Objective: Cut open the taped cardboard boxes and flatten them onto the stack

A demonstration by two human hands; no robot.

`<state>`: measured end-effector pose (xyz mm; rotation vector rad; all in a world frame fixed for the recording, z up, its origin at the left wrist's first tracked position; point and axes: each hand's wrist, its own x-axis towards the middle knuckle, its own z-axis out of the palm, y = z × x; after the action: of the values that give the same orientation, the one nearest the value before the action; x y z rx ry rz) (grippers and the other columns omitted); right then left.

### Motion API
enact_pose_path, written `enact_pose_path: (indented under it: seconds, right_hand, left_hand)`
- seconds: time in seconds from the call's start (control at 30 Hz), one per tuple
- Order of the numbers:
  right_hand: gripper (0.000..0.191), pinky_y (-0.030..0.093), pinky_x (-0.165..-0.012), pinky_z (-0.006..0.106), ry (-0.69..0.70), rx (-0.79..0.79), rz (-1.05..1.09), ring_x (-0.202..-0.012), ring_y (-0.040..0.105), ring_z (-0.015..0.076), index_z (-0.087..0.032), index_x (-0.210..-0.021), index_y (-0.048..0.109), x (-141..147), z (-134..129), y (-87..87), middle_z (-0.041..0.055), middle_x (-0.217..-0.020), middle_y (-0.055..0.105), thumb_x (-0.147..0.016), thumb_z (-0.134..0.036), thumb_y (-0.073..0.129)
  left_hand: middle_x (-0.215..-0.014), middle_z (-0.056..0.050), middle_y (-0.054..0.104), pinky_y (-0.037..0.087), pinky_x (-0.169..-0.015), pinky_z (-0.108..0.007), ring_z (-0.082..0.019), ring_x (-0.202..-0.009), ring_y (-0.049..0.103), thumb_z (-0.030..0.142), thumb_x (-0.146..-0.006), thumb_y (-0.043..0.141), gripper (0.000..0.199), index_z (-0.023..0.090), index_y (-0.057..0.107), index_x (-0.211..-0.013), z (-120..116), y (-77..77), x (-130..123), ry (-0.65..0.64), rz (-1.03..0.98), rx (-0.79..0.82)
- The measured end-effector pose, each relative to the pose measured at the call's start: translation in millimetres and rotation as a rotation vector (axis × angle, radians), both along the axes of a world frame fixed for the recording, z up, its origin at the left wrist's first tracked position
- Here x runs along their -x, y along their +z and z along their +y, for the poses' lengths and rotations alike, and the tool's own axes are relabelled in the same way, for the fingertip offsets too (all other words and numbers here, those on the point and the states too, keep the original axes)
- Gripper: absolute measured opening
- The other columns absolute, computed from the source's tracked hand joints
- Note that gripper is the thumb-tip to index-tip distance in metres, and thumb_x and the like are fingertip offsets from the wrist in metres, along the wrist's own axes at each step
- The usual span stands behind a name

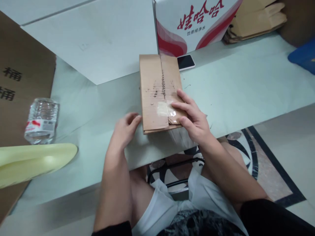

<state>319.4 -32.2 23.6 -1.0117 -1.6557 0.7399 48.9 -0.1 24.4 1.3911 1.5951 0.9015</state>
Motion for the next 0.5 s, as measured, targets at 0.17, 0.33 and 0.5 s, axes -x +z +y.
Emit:
enact_pose_path:
  seconds: [0.17, 0.33, 0.5]
  right_hand:
    - [0.051, 0.033, -0.132, 0.056, 0.094, 0.019, -0.049, -0.16, 0.037, 0.0292, -0.032, -0.135, 0.067, 3, 3, 0.9, 0.0047, -0.168, 0.044, -0.101, -0.064, 0.048]
    - [0.05, 0.032, -0.132, 0.055, 0.122, 0.023, -0.027, -0.16, 0.035, 0.0279, -0.03, -0.131, 0.068, 12, 4, 3.9, 0.005, -0.17, 0.04, -0.103, -0.064, 0.043]
    - [0.045, 0.047, -0.119, 0.052, -0.064, -0.013, -0.03, -0.142, 0.055, 0.0273, -0.025, -0.124, 0.069, 7, 9, -2.3, 0.0105, -0.149, 0.059, -0.106, -0.053, 0.038]
  left_hand:
    - [-0.157, -0.004, 0.055, 0.049, -0.116, -0.048, -0.032, -0.15, 0.047, 0.069, -0.086, 0.064, 0.06, 0.035, 0.068, -0.135, -6, 7.4, -10, -0.047, -0.151, -0.716]
    - [-0.153, -0.004, 0.057, 0.033, -0.129, -0.053, -0.032, -0.145, 0.051, 0.053, -0.096, 0.058, 0.041, 0.031, 0.075, -0.126, -10, 7.4, -26, -0.267, -0.03, -0.842]
    - [-0.15, 0.0, 0.058, 0.032, -0.13, -0.049, -0.028, -0.144, 0.049, 0.047, -0.093, 0.055, 0.041, 0.031, 0.074, -0.126, -8, -4.6, -25, -0.208, -0.057, -0.848]
